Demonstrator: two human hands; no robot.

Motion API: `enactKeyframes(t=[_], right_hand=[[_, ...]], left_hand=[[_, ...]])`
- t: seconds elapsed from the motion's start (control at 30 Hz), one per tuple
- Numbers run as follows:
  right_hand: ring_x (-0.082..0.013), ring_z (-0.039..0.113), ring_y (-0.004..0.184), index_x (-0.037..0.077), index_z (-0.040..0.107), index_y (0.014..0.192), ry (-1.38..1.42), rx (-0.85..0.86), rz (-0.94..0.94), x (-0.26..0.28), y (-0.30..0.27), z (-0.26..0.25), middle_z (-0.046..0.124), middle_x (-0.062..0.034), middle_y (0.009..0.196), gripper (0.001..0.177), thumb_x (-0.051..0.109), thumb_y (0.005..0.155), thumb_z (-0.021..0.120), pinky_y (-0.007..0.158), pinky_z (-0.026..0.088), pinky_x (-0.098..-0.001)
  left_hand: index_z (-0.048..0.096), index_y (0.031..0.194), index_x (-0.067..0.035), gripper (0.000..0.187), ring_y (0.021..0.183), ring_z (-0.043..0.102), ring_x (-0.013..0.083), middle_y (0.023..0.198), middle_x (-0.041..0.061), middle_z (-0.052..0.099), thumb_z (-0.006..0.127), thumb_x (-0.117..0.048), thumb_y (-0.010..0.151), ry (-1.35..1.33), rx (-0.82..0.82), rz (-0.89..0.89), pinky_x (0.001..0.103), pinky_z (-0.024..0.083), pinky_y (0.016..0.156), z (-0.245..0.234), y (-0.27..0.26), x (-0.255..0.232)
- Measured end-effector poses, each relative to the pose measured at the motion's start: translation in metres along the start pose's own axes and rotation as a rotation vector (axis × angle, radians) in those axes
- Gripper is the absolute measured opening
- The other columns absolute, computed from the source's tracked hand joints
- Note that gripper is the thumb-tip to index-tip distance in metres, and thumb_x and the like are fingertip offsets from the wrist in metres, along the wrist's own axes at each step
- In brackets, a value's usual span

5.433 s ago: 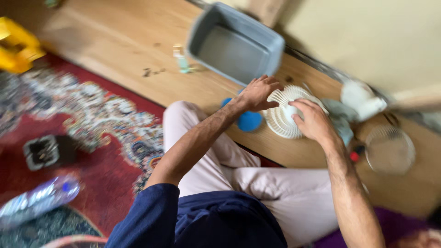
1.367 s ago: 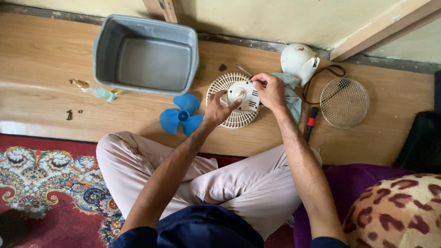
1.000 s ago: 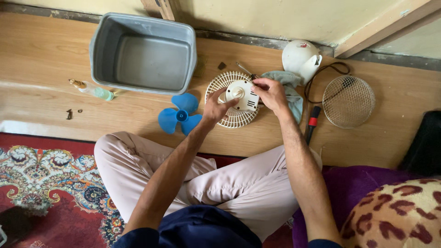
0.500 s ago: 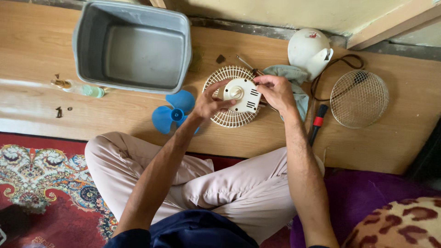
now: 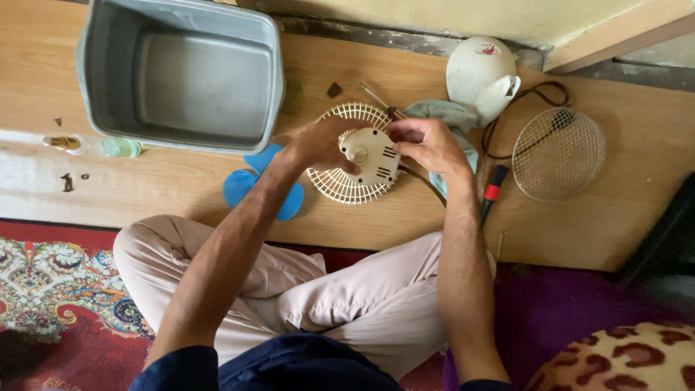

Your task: The person sits on the floor and assembles a small electric fan. They use a screwdriver to attach the fan blades to the motor housing, secure the central cap, and tighten screws on the fan cage.

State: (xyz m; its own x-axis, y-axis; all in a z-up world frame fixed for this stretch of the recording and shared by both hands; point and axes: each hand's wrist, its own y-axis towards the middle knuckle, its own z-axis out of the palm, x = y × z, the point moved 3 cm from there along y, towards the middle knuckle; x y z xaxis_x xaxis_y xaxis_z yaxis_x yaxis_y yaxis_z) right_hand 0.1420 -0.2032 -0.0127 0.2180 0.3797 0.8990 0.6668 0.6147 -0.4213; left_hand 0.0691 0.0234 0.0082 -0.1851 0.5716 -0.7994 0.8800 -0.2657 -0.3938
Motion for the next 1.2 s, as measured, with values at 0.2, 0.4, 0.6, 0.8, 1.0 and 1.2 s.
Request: enactKeyframes(t=[0.2,0.4,0.6,0.8,1.0,1.2], right_hand=[[-0.0131,0.074,0.096,0.002,0.072,0.123,-0.109,-0.049,0.013,0.009,0.003,-0.002,0.079,-0.008,0.107,0.041,0.0,0.082,0.077,0.087,0.059,-0.0269],[-0.0142,0.074,0.086,0.003,0.073,0.126,-0.162,-0.107,0.03,0.019,0.001,-0.01,0.08,-0.0101,0.104,0.037,0.005,0.089,0.07,0.075,0.06,-0.0287],[-0.0154,0.075,0.087,0.0,0.071,0.126,-0.17,-0.026,0.04,0.023,-0.006,-0.014,0.079,-0.0142,0.1,0.041,-0.001,0.086,0.069,0.077,0.062,-0.0305],[-0.0161,0.076,0.093,0.003,0.07,0.127,-0.248,-0.027,0.041,0.034,-0.008,-0.014,0.079,-0.0119,0.105,0.044,-0.003,0.083,0.071,0.081,0.062,-0.0305],[-0.0161,0.076,0.097,0.003,0.07,0.126,-0.221,-0.013,0.054,0.035,-0.004,-0.011,0.079,-0.0092,0.106,0.048,-0.004,0.079,0.077,0.084,0.061,-0.031],[-0.0156,0.076,0.093,0.003,0.072,0.124,-0.252,-0.039,0.099,0.032,-0.003,-0.01,0.08,-0.0095,0.103,0.046,-0.002,0.079,0.078,0.083,0.061,-0.0306]], left_hand=[[0.064,0.134,-0.028,0.09,0.124,0.062,0.0301,0.129,0.006,0.068,0.097,-0.017,0.052,0.26,0.09,0.004,0.046,0.05,0.103,-0.012,0.011,-0.036],[0.061,0.137,-0.024,0.089,0.128,0.057,0.0309,0.135,0.007,0.063,0.096,-0.022,0.056,0.196,0.075,0.11,0.048,0.045,0.108,-0.013,0.008,-0.021],[0.058,0.138,-0.021,0.088,0.13,0.056,0.0308,0.134,0.008,0.062,0.094,-0.025,0.058,0.161,0.102,0.14,0.046,0.046,0.109,-0.013,0.012,-0.013],[0.056,0.137,-0.023,0.088,0.13,0.054,0.0316,0.135,0.007,0.061,0.095,-0.026,0.059,0.223,0.147,0.106,0.048,0.045,0.107,-0.015,0.015,-0.02],[0.054,0.139,-0.024,0.09,0.131,0.052,0.0332,0.137,0.006,0.059,0.096,-0.028,0.06,0.329,0.147,0.066,0.052,0.044,0.107,-0.014,0.014,-0.03],[0.05,0.143,-0.017,0.091,0.13,0.052,0.0321,0.142,0.006,0.055,0.093,-0.023,0.063,0.46,0.156,0.041,0.056,0.043,0.108,-0.002,0.021,-0.038]])
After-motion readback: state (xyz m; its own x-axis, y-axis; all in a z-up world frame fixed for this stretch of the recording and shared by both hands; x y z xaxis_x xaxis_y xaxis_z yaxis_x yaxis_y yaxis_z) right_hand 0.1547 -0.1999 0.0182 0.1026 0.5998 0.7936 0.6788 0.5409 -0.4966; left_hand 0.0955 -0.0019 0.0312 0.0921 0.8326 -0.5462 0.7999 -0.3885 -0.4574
